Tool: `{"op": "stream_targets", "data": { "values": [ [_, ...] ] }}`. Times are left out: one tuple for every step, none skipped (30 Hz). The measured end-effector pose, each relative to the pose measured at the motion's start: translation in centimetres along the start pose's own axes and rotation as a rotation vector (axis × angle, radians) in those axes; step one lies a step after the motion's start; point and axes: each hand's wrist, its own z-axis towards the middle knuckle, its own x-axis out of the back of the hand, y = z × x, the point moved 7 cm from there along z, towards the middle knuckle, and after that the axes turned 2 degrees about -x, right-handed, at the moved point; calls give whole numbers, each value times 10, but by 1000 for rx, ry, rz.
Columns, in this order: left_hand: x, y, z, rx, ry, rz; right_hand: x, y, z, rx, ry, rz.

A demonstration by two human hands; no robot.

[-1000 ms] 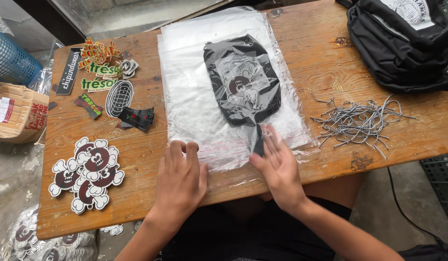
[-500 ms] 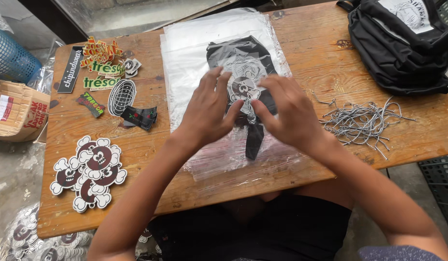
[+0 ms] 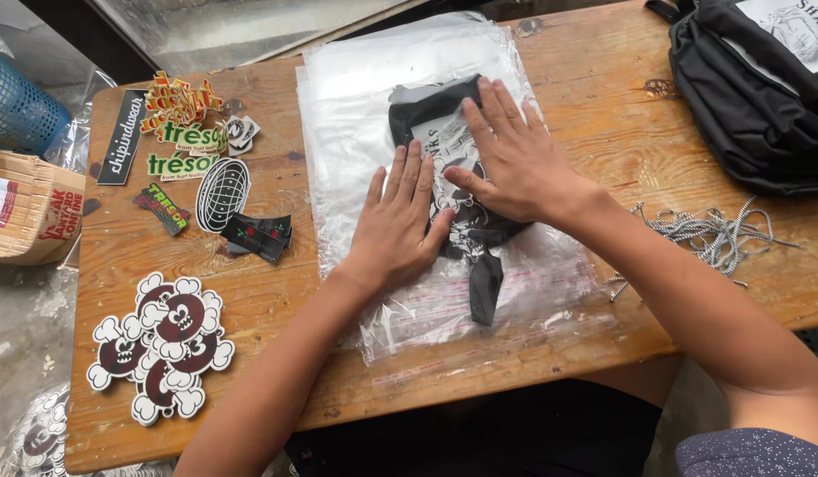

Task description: The person attaches a skull-and-crossbones sticker to a small black bag using a metal chain, then places the bag into a clear plastic bag and seals it. This process is repeated for multiple bags.

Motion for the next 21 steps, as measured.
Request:
{"op": "stream_targets", "data": {
  "values": [
    [2,1,0,-7,16,-1,2,-4,7,55,46,29],
    [-1,-1,0,-4,15,2,-2,-4,8,59,47,32],
    [-4,-2,0,-7,21,12,-7,-3,10,48,53,26],
    [-7,-2,2,-11,29,19,-10,-1,12,36,59,16],
    [-7,-4,4,-9,32,20,-9,0,16,38,60,15],
    [-8,-4,3,-10,38,32,-12,2,17,23,36,16],
    [-8,-3,1,-11,45,43,-14,3,18,8,11,17],
    [-9,-4,2,-8,42,43,-12,2,19,11,8,20],
    [-10,-4,2,-8,43,45,-12,3,20,-2,-21,24],
    [-9,-4,2,-9,46,48,-11,3,21,-15,-48,27],
    [-10,-4,2,-7,45,49,-12,3,21,-13,-48,29],
    [-11,-4,2,-7,47,46,-13,4,22,-19,-48,27],
    [-11,-4,2,-7,49,43,-14,4,23,-24,-47,26],
    [-11,-4,2,-4,51,45,-13,4,23,-20,-45,25],
    [-11,-4,2,-3,57,38,-11,4,24,-28,-37,34],
    [-11,-5,2,0,61,32,-10,4,24,-34,-30,44],
    [-11,-5,2,5,62,33,-9,3,23,-28,-31,45],
    [-11,-5,2,4,67,20,-9,2,22,-33,-56,42],
    [-12,-5,1,2,72,8,-10,1,21,-38,-81,40],
    [-14,-6,1,11,73,7,-10,1,22,-30,-84,38],
    [-15,-6,1,6,96,23,-14,3,23,-47,-120,54]
  ]
}}
